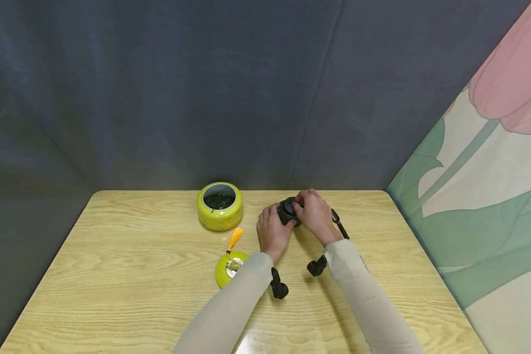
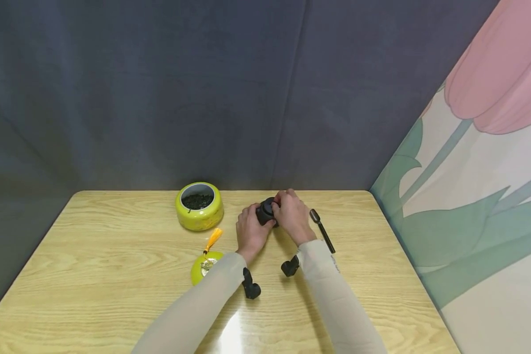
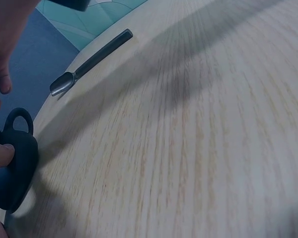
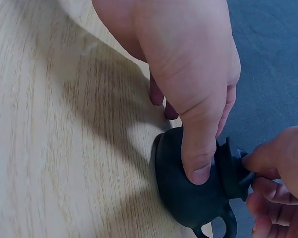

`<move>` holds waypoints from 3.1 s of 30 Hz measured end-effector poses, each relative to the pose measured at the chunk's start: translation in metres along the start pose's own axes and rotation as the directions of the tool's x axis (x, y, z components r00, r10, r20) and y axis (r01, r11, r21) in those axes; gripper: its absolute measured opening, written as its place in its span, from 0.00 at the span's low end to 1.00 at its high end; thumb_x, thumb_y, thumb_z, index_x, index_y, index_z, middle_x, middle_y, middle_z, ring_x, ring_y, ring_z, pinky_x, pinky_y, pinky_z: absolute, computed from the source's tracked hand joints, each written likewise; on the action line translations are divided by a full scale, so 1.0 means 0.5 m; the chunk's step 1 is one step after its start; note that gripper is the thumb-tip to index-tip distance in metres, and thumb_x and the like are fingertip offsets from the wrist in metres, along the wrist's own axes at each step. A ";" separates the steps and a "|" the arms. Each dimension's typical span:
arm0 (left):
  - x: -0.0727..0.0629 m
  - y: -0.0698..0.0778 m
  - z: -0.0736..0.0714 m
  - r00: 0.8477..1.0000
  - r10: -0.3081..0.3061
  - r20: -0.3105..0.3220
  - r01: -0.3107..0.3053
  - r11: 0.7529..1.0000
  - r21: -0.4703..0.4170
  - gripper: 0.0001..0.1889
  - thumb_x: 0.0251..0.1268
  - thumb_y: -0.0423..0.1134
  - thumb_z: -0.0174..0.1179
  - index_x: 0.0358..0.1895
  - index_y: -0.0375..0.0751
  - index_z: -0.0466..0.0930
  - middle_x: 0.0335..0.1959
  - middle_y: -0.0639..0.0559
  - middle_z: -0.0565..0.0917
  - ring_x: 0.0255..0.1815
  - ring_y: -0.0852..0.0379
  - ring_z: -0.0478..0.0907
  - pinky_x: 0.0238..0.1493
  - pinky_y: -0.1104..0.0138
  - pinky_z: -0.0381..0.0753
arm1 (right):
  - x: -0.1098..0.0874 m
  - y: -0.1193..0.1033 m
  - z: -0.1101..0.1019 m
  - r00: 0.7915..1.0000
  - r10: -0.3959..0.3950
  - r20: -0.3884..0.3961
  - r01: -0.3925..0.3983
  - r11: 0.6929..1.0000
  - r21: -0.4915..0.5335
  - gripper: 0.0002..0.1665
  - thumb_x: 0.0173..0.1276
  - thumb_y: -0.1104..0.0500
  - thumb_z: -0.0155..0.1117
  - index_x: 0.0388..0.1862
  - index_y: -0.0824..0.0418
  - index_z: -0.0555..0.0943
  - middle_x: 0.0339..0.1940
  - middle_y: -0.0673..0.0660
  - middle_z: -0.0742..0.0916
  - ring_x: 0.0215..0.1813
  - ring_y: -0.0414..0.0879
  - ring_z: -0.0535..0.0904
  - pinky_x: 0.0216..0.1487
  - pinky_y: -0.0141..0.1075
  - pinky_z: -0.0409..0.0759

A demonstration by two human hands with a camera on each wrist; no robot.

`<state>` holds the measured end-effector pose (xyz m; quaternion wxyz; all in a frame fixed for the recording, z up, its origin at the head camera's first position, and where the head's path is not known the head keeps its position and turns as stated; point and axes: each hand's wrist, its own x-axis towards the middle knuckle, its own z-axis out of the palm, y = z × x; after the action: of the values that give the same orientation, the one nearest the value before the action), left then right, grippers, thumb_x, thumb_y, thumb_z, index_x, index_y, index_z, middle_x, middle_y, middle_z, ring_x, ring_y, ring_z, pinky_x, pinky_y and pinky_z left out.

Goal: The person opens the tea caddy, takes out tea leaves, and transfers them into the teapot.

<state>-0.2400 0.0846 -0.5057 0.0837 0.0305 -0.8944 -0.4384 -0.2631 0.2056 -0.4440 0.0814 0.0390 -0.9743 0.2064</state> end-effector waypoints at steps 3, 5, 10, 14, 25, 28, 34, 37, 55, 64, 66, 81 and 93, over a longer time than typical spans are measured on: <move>0.001 -0.001 0.002 1.000 -0.009 0.009 0.009 1.000 -0.004 0.33 0.66 0.49 0.76 0.70 0.43 0.76 0.66 0.40 0.81 0.68 0.40 0.76 0.73 0.47 0.73 | 0.001 -0.002 0.001 1.000 -0.003 0.009 0.003 1.000 -0.006 0.10 0.78 0.54 0.67 0.48 0.60 0.86 0.50 0.61 0.85 0.46 0.61 0.86 0.48 0.56 0.85; 0.002 -0.001 0.003 1.000 -0.014 0.017 0.014 1.000 -0.005 0.33 0.66 0.49 0.76 0.70 0.43 0.75 0.66 0.40 0.81 0.69 0.40 0.76 0.73 0.47 0.73 | 0.001 -0.004 0.002 1.000 -0.005 0.014 0.005 1.000 -0.013 0.10 0.78 0.55 0.68 0.48 0.60 0.86 0.50 0.61 0.85 0.47 0.61 0.86 0.49 0.57 0.85; 0.003 -0.002 0.001 1.000 -0.014 0.027 0.014 1.000 0.010 0.33 0.67 0.49 0.75 0.71 0.42 0.75 0.66 0.40 0.81 0.69 0.39 0.75 0.74 0.47 0.72 | 0.001 -0.005 0.008 0.999 -0.014 0.037 0.014 1.000 -0.021 0.10 0.78 0.55 0.68 0.48 0.61 0.86 0.48 0.61 0.85 0.44 0.58 0.85 0.46 0.55 0.86; 0.004 -0.001 0.000 1.000 -0.012 0.027 0.011 1.000 0.025 0.33 0.67 0.50 0.75 0.71 0.42 0.75 0.66 0.40 0.81 0.69 0.39 0.75 0.73 0.47 0.73 | 0.000 -0.002 0.013 0.998 -0.010 0.055 0.012 1.000 -0.023 0.10 0.79 0.55 0.67 0.50 0.61 0.86 0.49 0.61 0.84 0.43 0.57 0.85 0.45 0.53 0.85; 0.007 -0.003 -0.004 0.999 -0.020 0.028 0.019 0.999 0.032 0.33 0.67 0.49 0.75 0.71 0.42 0.75 0.67 0.39 0.80 0.69 0.39 0.75 0.73 0.47 0.74 | -0.004 -0.004 0.022 0.999 -0.016 0.029 0.016 1.000 0.000 0.10 0.78 0.56 0.67 0.49 0.61 0.86 0.48 0.61 0.85 0.42 0.57 0.85 0.43 0.52 0.85; 0.004 -0.002 -0.015 0.999 -0.025 0.026 0.025 1.000 -0.002 0.33 0.67 0.49 0.75 0.71 0.43 0.76 0.69 0.40 0.79 0.70 0.39 0.75 0.74 0.46 0.74 | -0.010 -0.003 0.022 1.000 -0.016 0.018 0.015 1.000 0.027 0.11 0.79 0.55 0.67 0.50 0.61 0.86 0.49 0.61 0.85 0.45 0.59 0.87 0.46 0.54 0.86; -0.006 0.017 -0.048 0.999 -0.022 0.043 0.024 0.999 -0.045 0.33 0.67 0.48 0.75 0.72 0.48 0.76 0.73 0.42 0.76 0.73 0.41 0.74 0.75 0.47 0.74 | -0.028 0.008 0.008 0.998 -0.024 -0.051 0.029 0.996 0.088 0.12 0.79 0.55 0.66 0.51 0.61 0.87 0.48 0.60 0.86 0.44 0.58 0.87 0.44 0.53 0.86; -0.020 0.033 -0.074 0.998 0.017 0.063 -0.011 0.996 -0.085 0.32 0.65 0.46 0.76 0.71 0.47 0.76 0.73 0.43 0.77 0.73 0.42 0.74 0.74 0.47 0.75 | -0.044 0.012 0.000 0.997 -0.038 -0.074 0.045 0.994 0.104 0.12 0.79 0.54 0.66 0.51 0.60 0.88 0.47 0.59 0.86 0.42 0.56 0.86 0.42 0.51 0.84; -0.167 0.058 -0.287 0.920 0.273 0.282 -0.246 0.961 -0.125 0.35 0.65 0.47 0.77 0.74 0.51 0.75 0.78 0.51 0.72 0.79 0.46 0.68 0.76 0.46 0.74 | -0.157 -0.053 -0.022 0.980 -0.184 -0.075 0.192 0.973 0.131 0.06 0.75 0.58 0.71 0.46 0.59 0.88 0.45 0.56 0.86 0.34 0.46 0.81 0.32 0.34 0.79; -0.215 0.003 -0.349 0.928 0.276 0.251 -0.251 0.959 -0.130 0.36 0.62 0.44 0.78 0.73 0.51 0.75 0.77 0.52 0.74 0.80 0.46 0.68 0.77 0.44 0.73 | -0.212 -0.107 -0.016 0.959 -0.274 -0.068 0.279 0.956 0.091 0.06 0.71 0.60 0.75 0.43 0.60 0.88 0.39 0.54 0.84 0.24 0.33 0.68 0.22 0.26 0.67; -0.217 -0.012 -0.357 0.937 0.261 0.231 -0.237 0.963 -0.127 0.36 0.61 0.43 0.79 0.73 0.50 0.75 0.77 0.52 0.73 0.80 0.47 0.68 0.76 0.44 0.74 | -0.221 -0.117 -0.010 0.953 -0.295 -0.072 0.301 0.951 0.078 0.07 0.69 0.60 0.76 0.43 0.60 0.88 0.38 0.53 0.83 0.24 0.32 0.67 0.22 0.26 0.67; -0.135 -0.141 -0.396 0.993 0.024 0.117 -0.006 0.988 -0.153 0.41 0.68 0.42 0.75 0.80 0.43 0.64 0.81 0.41 0.66 0.77 0.35 0.69 0.76 0.41 0.75 | -0.245 -0.177 0.082 0.904 -0.402 0.148 0.393 0.915 0.090 0.11 0.73 0.51 0.73 0.48 0.56 0.89 0.42 0.49 0.85 0.29 0.34 0.74 0.28 0.27 0.74; 0.006 -0.175 -0.372 0.997 -0.008 0.076 0.017 0.992 -0.124 0.52 0.66 0.46 0.75 0.86 0.38 0.52 0.85 0.36 0.57 0.86 0.37 0.55 0.85 0.40 0.61 | -0.237 -0.200 0.112 0.882 -0.446 0.148 0.439 0.895 0.079 0.12 0.75 0.50 0.71 0.44 0.57 0.88 0.36 0.49 0.82 0.27 0.33 0.71 0.27 0.26 0.71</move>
<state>-0.2119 -0.1142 -0.4625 0.0491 0.0145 -0.8675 -0.4947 -0.1436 0.0964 -0.4756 0.0458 0.2789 -0.9383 0.1993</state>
